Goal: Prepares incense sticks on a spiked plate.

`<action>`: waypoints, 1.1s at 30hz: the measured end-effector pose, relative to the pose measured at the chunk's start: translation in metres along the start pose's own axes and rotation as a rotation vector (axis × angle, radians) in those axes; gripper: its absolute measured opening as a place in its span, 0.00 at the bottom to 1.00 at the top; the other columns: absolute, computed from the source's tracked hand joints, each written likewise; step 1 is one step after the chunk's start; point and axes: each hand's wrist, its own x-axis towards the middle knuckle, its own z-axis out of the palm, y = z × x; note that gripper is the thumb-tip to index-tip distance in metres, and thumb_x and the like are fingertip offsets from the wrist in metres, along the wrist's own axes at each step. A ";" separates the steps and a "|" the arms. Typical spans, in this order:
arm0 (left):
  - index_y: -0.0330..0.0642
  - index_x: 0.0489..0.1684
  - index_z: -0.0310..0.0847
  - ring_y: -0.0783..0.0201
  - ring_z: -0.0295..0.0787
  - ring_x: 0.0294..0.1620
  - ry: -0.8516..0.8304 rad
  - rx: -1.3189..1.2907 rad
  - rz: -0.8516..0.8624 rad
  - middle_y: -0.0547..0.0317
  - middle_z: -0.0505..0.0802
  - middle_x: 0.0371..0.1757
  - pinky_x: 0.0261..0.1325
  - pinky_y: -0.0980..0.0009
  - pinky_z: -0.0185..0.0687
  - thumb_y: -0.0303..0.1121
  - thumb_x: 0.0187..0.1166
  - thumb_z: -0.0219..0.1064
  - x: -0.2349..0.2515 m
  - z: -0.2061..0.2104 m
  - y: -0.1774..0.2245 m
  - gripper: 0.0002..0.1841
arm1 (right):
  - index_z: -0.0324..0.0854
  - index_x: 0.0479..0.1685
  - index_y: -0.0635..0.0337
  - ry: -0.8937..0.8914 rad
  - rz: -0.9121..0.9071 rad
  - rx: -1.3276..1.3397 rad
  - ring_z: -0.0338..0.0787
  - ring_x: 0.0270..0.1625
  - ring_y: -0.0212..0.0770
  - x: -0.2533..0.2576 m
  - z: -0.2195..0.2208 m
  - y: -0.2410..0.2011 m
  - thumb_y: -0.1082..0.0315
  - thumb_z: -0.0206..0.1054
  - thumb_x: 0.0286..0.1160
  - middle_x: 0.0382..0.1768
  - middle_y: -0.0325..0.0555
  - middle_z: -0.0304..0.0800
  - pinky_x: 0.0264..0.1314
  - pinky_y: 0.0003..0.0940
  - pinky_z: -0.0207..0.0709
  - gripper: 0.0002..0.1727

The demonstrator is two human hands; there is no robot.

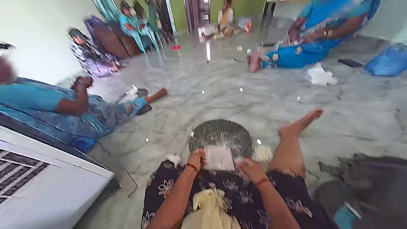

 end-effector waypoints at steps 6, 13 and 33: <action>0.35 0.54 0.78 0.74 0.66 0.15 -0.038 0.111 -0.102 0.68 0.72 0.20 0.22 0.77 0.69 0.37 0.93 0.54 0.028 -0.008 -0.072 0.13 | 0.77 0.72 0.71 -0.082 0.051 0.088 0.90 0.38 0.43 0.010 0.054 0.010 0.70 0.69 0.80 0.45 0.58 0.92 0.48 0.41 0.86 0.23; 0.35 0.57 0.82 0.80 0.58 0.06 -0.382 -0.068 -0.069 0.76 0.65 0.10 0.11 0.83 0.58 0.34 0.93 0.53 0.037 -0.018 -0.057 0.14 | 0.53 0.92 0.62 -0.054 0.046 0.156 0.86 0.29 0.31 0.020 0.068 -0.004 0.77 0.71 0.75 0.40 0.52 0.92 0.35 0.26 0.81 0.44; 0.43 0.42 0.84 0.76 0.63 0.10 -0.278 -0.165 -0.187 0.71 0.74 0.14 0.16 0.81 0.63 0.30 0.87 0.64 0.031 -0.001 -0.054 0.05 | 0.84 0.46 0.60 0.025 0.252 0.372 0.81 0.27 0.27 0.022 0.076 -0.007 0.64 0.66 0.85 0.33 0.38 0.88 0.28 0.24 0.75 0.08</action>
